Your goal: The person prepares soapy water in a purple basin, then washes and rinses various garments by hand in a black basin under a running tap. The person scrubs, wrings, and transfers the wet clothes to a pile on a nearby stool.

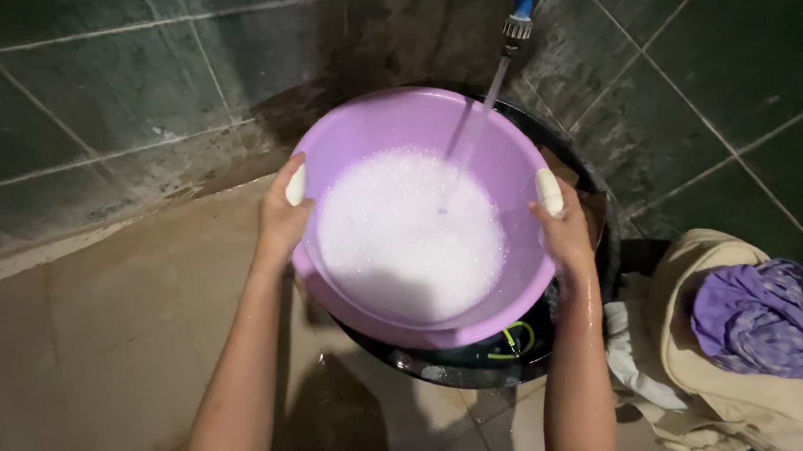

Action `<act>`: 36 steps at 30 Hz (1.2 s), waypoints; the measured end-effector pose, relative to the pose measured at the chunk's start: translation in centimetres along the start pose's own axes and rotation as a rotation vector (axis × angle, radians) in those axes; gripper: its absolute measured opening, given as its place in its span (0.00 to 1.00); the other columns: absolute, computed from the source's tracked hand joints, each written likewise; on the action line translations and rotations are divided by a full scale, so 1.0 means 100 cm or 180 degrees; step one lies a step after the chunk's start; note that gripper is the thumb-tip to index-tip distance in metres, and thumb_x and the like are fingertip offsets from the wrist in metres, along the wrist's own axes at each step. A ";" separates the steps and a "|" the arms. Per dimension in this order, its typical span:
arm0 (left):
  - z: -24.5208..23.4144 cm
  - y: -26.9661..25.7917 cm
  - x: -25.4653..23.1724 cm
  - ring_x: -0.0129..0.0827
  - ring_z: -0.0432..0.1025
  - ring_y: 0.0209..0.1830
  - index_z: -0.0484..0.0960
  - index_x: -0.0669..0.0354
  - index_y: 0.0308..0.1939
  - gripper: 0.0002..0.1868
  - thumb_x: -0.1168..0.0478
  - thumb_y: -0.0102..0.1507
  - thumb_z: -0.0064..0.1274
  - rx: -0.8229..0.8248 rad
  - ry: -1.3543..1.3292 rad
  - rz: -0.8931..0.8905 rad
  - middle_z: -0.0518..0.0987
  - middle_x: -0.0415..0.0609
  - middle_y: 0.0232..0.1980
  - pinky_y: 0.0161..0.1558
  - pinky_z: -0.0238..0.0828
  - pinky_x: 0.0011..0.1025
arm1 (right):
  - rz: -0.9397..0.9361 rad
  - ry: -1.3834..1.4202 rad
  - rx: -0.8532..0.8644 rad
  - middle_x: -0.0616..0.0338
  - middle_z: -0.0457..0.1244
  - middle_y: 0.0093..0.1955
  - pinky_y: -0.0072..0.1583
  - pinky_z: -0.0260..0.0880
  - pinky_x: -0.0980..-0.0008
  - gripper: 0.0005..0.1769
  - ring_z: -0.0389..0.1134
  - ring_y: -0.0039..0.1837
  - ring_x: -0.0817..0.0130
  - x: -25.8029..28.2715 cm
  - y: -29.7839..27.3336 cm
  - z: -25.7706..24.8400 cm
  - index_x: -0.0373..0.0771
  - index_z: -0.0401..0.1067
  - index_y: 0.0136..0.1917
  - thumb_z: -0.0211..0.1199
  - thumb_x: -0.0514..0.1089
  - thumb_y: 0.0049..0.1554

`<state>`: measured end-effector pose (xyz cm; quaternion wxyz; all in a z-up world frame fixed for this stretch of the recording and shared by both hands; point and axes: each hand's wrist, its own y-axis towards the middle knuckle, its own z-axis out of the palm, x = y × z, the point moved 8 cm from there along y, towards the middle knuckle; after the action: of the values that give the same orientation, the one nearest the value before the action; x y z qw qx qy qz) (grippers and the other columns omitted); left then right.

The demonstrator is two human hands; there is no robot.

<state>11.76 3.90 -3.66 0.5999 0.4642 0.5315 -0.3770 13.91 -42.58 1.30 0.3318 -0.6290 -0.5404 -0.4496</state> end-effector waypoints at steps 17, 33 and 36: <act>-0.003 0.003 0.002 0.36 0.69 0.70 0.71 0.52 0.72 0.41 0.79 0.54 0.46 -0.0045 0.0317 -0.0048 0.74 0.52 0.72 0.68 0.61 0.27 | 0.0345 0.0029 -0.0106 0.52 0.66 0.64 0.61 0.69 0.64 0.36 0.69 0.60 0.62 -0.001 -0.002 0.002 0.39 0.62 0.74 0.66 0.39 0.53; -0.003 0.000 -0.009 0.38 0.71 0.69 0.71 0.47 0.72 0.43 0.79 0.54 0.45 -0.0051 0.0522 -0.0221 0.75 0.54 0.70 0.66 0.64 0.28 | 0.0232 -0.0087 -0.0087 0.51 0.66 0.63 0.62 0.67 0.63 0.36 0.69 0.61 0.61 -0.001 0.001 0.003 0.38 0.63 0.73 0.66 0.40 0.53; -0.004 0.000 -0.006 0.38 0.70 0.69 0.71 0.45 0.72 0.43 0.79 0.54 0.46 -0.0088 0.0645 -0.0336 0.75 0.54 0.70 0.66 0.64 0.28 | 0.0174 -0.0038 -0.0069 0.51 0.66 0.63 0.62 0.67 0.64 0.36 0.69 0.61 0.62 0.002 0.001 0.004 0.38 0.63 0.73 0.67 0.40 0.53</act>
<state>11.57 4.29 -3.06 0.5288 0.4631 0.6182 -0.3518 14.07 -42.20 1.36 0.3338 -0.6498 -0.5201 -0.4425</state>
